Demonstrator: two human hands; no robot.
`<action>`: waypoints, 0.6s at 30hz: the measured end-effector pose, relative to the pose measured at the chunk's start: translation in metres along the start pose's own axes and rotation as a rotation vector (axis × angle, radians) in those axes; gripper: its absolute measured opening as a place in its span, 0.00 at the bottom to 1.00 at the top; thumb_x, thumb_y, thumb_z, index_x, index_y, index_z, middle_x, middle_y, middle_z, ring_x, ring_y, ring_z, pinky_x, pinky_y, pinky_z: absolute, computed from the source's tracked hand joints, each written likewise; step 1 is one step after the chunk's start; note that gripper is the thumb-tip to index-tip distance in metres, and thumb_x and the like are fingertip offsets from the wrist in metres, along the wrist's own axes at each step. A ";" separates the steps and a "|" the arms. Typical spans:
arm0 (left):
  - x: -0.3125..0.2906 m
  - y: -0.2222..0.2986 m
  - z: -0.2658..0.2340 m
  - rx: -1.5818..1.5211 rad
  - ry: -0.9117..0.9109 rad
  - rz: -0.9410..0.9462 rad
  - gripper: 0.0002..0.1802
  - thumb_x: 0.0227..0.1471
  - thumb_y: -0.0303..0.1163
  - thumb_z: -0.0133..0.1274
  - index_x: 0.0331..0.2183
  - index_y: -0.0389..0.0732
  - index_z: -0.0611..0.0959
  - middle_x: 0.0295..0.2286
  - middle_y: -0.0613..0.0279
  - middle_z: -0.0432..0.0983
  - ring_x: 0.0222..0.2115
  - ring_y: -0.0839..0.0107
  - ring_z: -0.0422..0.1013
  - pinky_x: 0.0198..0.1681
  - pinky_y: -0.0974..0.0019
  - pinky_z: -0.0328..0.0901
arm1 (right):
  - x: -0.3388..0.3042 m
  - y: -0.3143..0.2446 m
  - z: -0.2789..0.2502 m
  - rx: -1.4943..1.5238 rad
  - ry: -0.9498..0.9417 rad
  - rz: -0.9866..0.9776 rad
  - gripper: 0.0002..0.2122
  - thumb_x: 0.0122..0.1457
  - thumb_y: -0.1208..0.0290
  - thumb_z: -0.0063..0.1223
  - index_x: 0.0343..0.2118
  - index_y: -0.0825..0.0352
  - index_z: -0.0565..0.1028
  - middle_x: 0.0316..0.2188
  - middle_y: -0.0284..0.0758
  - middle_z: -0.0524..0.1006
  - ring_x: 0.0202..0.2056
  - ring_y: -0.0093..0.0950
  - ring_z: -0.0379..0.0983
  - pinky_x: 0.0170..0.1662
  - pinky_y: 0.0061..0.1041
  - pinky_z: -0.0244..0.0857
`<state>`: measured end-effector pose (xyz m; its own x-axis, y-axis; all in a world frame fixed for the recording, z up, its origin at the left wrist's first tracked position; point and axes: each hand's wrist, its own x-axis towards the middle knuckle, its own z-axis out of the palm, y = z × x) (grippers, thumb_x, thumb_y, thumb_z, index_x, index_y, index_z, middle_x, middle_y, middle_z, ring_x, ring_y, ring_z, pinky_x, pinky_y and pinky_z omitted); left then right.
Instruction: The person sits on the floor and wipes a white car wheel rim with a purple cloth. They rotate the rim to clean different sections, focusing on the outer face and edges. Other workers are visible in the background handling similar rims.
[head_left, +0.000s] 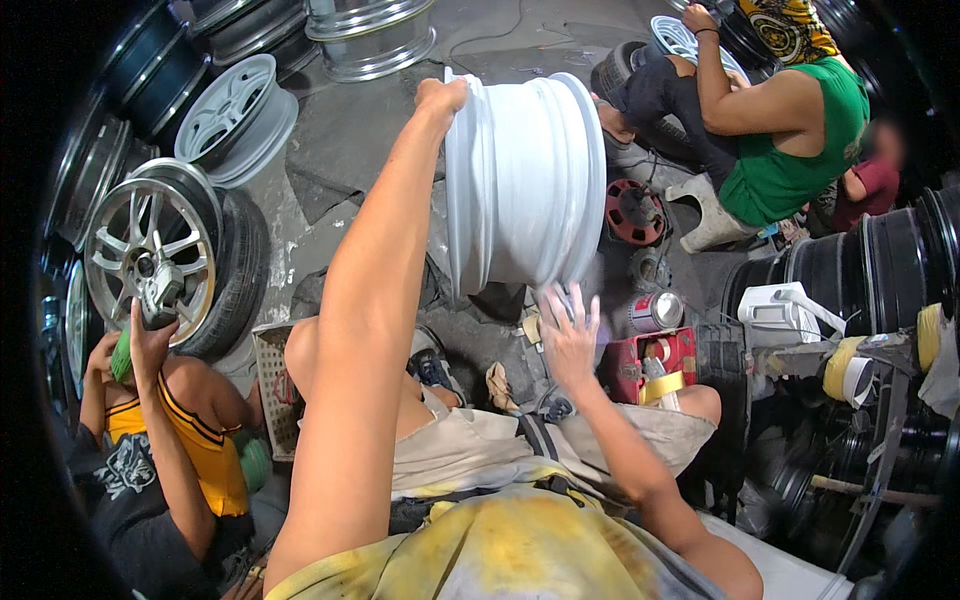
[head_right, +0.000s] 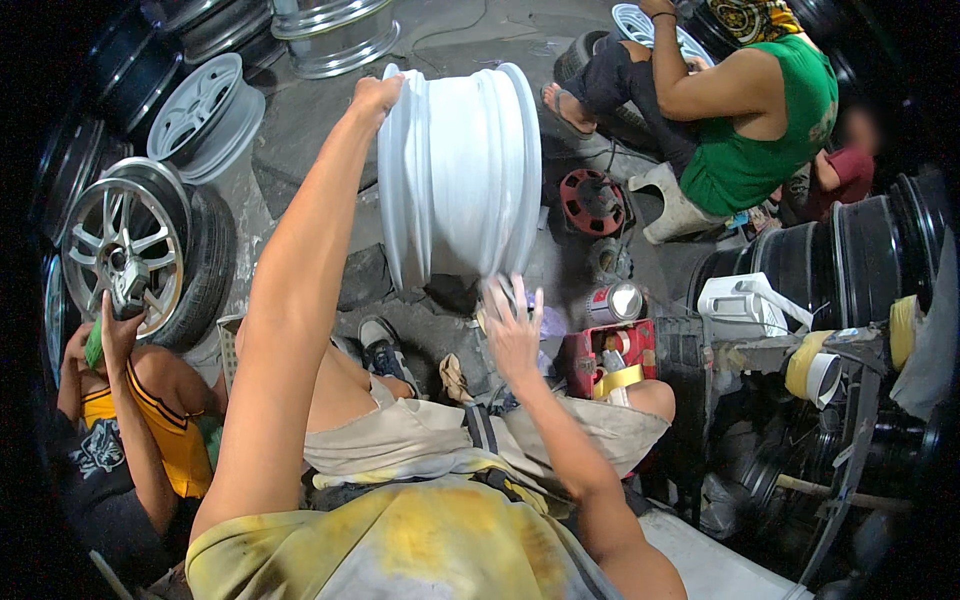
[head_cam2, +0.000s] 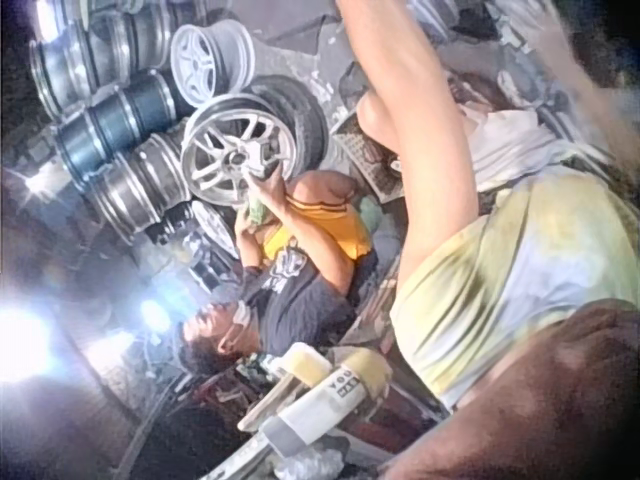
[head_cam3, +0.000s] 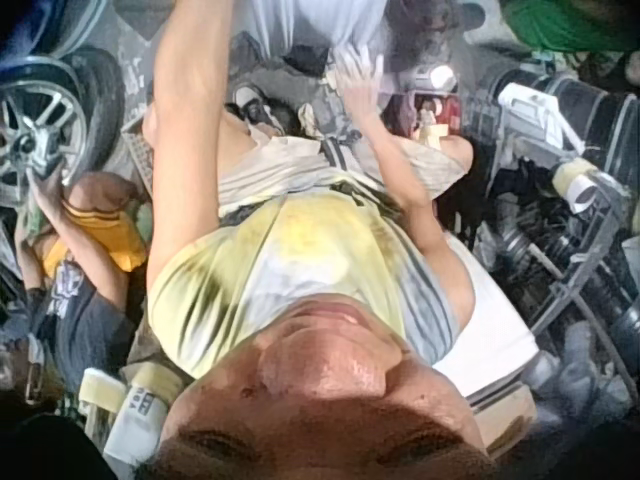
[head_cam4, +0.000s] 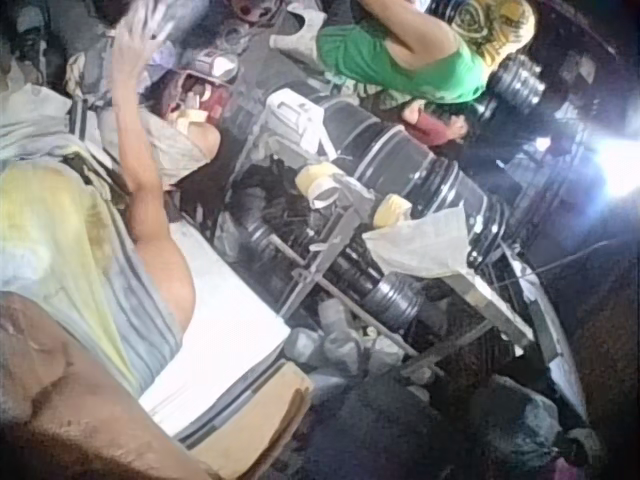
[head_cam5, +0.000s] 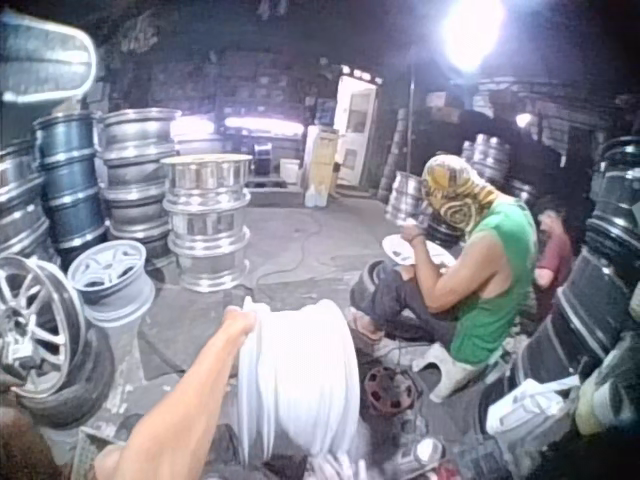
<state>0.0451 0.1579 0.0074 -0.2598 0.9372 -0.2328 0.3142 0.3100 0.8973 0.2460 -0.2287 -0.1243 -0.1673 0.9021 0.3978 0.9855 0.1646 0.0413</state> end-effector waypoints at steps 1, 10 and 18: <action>0.001 0.000 -0.002 -0.023 0.023 -0.021 0.31 0.53 0.40 0.60 0.50 0.22 0.79 0.53 0.36 0.74 0.54 0.50 0.73 0.56 0.58 0.68 | -0.023 0.002 0.002 0.044 -0.060 0.047 0.21 0.61 0.67 0.56 0.58 0.59 0.76 0.65 0.27 0.65 0.68 0.39 0.55 0.68 0.54 0.49; -0.015 -0.035 0.005 -0.089 0.112 0.101 0.33 0.57 0.43 0.56 0.48 0.17 0.77 0.47 0.33 0.78 0.49 0.50 0.76 0.52 0.57 0.68 | 0.151 0.043 -0.039 0.222 0.315 -0.151 0.15 0.63 0.75 0.51 0.52 0.70 0.78 0.56 0.40 0.73 0.63 0.42 0.64 0.66 0.48 0.55; -0.062 -0.017 -0.006 -0.024 0.099 0.135 0.27 0.59 0.42 0.52 0.43 0.22 0.81 0.45 0.30 0.78 0.49 0.41 0.75 0.55 0.50 0.67 | 0.286 0.042 -0.029 0.036 0.230 -0.117 0.16 0.65 0.62 0.49 0.51 0.60 0.80 0.57 0.32 0.75 0.67 0.39 0.56 0.69 0.50 0.47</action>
<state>0.0503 0.0938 0.0092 -0.3060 0.9493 -0.0722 0.3305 0.1770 0.9271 0.2402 0.0247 0.0173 -0.2649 0.7621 0.5907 0.9576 0.2800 0.0681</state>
